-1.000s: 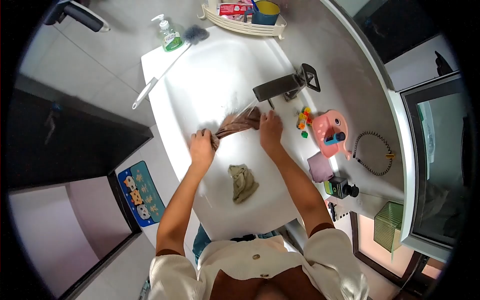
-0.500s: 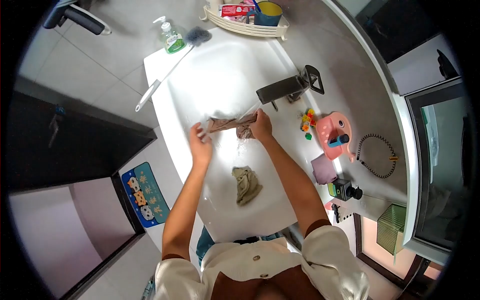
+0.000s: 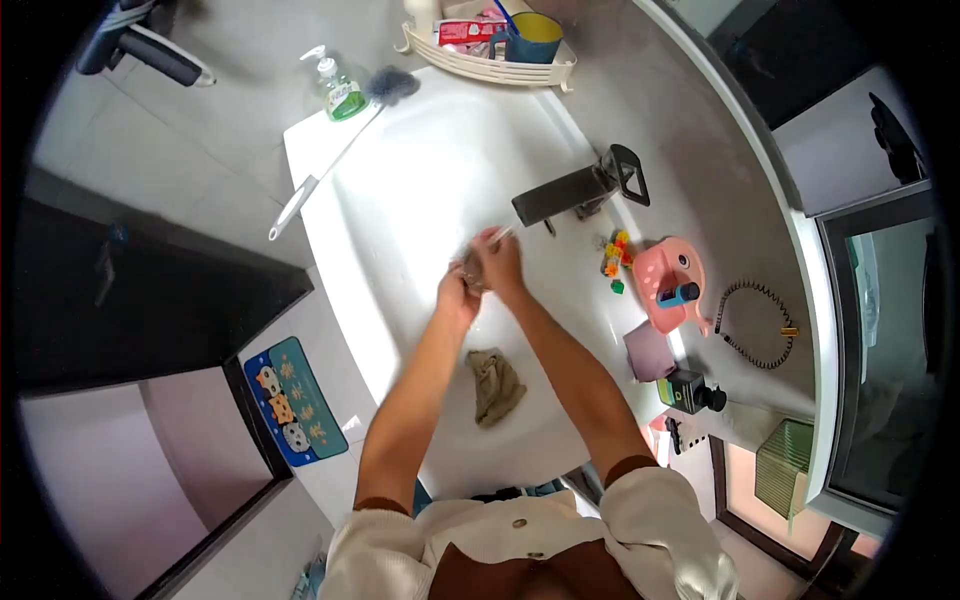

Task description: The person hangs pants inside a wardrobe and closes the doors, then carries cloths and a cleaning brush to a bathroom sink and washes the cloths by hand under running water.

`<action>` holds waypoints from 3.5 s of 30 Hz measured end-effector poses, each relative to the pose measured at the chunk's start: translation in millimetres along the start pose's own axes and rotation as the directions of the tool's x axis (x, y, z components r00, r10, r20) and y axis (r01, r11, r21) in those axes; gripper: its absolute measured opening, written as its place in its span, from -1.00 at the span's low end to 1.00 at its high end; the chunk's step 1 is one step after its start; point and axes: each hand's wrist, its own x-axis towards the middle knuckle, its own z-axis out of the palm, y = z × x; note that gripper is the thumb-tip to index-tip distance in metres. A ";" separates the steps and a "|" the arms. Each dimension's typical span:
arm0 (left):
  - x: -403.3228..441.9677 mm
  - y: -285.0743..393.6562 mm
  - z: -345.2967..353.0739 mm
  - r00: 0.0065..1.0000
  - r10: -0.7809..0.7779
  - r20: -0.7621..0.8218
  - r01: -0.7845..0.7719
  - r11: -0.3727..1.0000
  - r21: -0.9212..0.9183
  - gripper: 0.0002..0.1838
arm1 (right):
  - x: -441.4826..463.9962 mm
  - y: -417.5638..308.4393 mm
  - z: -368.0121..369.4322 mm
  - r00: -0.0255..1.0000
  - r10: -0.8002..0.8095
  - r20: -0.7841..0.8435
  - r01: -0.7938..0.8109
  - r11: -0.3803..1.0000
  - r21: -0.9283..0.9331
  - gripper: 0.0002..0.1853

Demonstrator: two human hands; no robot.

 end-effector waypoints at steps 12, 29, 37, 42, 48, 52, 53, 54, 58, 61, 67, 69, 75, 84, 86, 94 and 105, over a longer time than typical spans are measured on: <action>-3.4 3.8 14.1 0.988 -0.143 0.055 0.133 0.978 0.161 -0.69 | 6.2 -19.4 -6.9 0.969 0.200 0.144 -0.234 0.931 0.280 -0.56; -21.4 72.0 -19.9 0.954 0.298 -0.001 -0.240 0.771 0.590 -0.62 | -23.8 -1.8 -52.3 0.901 -0.377 0.216 0.429 0.847 -0.314 -0.68; -55.1 69.8 4.1 0.970 0.079 0.228 -0.161 0.917 0.364 -0.36 | -30.5 -9.4 -28.5 0.900 -0.115 0.421 0.103 0.993 0.052 -0.71; -60.1 81.8 14.3 0.979 0.130 0.155 -0.198 0.782 0.591 -0.31 | -34.5 -23.9 -25.5 0.941 -0.092 0.324 0.071 0.995 0.075 -0.72; -56.2 87.7 11.7 0.962 0.229 0.146 -0.259 0.607 0.751 -0.42 | -28.5 -39.1 -31.8 0.919 0.161 0.361 -0.264 0.929 0.259 -0.75; -54.0 67.0 4.2 0.757 0.645 0.106 -0.374 0.294 0.880 -0.64 | -24.8 -33.3 -34.3 0.854 0.260 0.451 -0.488 0.702 0.520 -0.78; -44.5 60.7 -8.9 0.664 0.717 0.213 -0.419 0.120 0.900 -0.70 | -24.2 -29.9 -34.4 0.858 0.241 0.453 -0.473 0.714 0.516 -0.79; -46.5 60.1 -6.8 0.559 0.762 0.326 -0.440 -0.060 0.896 -0.75 | -25.9 -34.6 -35.2 0.862 0.238 0.447 -0.458 0.742 0.489 -0.80; -49.5 41.9 0.8 0.882 0.441 0.167 -0.386 0.471 0.793 -0.86 | -39.2 -44.5 -37.0 0.886 0.197 0.420 -0.368 0.850 0.378 -0.84; -45.5 42.6 -5.6 0.875 0.441 0.202 -0.404 0.433 0.806 -0.93 | -37.9 -42.0 -38.3 0.900 0.150 0.410 -0.298 0.897 0.327 -0.85; -51.3 34.6 4.9 0.910 0.411 0.062 -0.358 0.701 0.617 -0.94 | -35.0 -34.9 -31.5 0.934 0.160 0.321 -0.272 0.898 0.345 -0.85; -51.4 36.9 4.2 0.915 0.404 -0.021 -0.324 0.763 0.559 -0.97 | -32.7 -32.8 -32.2 0.943 0.209 0.258 -0.294 0.886 0.357 -0.84; -41.7 69.2 -26.8 0.902 0.380 -0.206 -0.230 0.825 0.516 -0.92 | -5.6 9.7 -60.6 0.931 0.355 0.087 -0.347 0.783 0.516 -0.80; -58.9 78.9 -4.4 0.945 0.294 0.142 -0.271 0.461 0.845 -0.59 | 5.6 -27.5 -64.9 0.995 -0.072 -0.073 0.060 0.987 -0.152 -0.79; -58.4 87.8 0.3 0.941 0.287 0.181 -0.301 0.458 0.837 -0.50 | 17.1 -12.1 -64.5 0.992 0.128 0.021 -0.130 0.979 0.155 -0.80; -57.6 96.9 7.2 0.958 0.285 -0.009 -0.238 0.816 0.527 -0.58 | 8.3 -44.4 -76.9 0.926 0.168 0.338 -0.355 0.690 0.631 -0.80; -60.1 102.8 24.9 0.911 0.408 0.056 -0.371 0.755 0.541 -0.58 | 14.3 -46.9 -75.5 0.951 0.126 0.281 -0.306 0.483 0.820 -0.74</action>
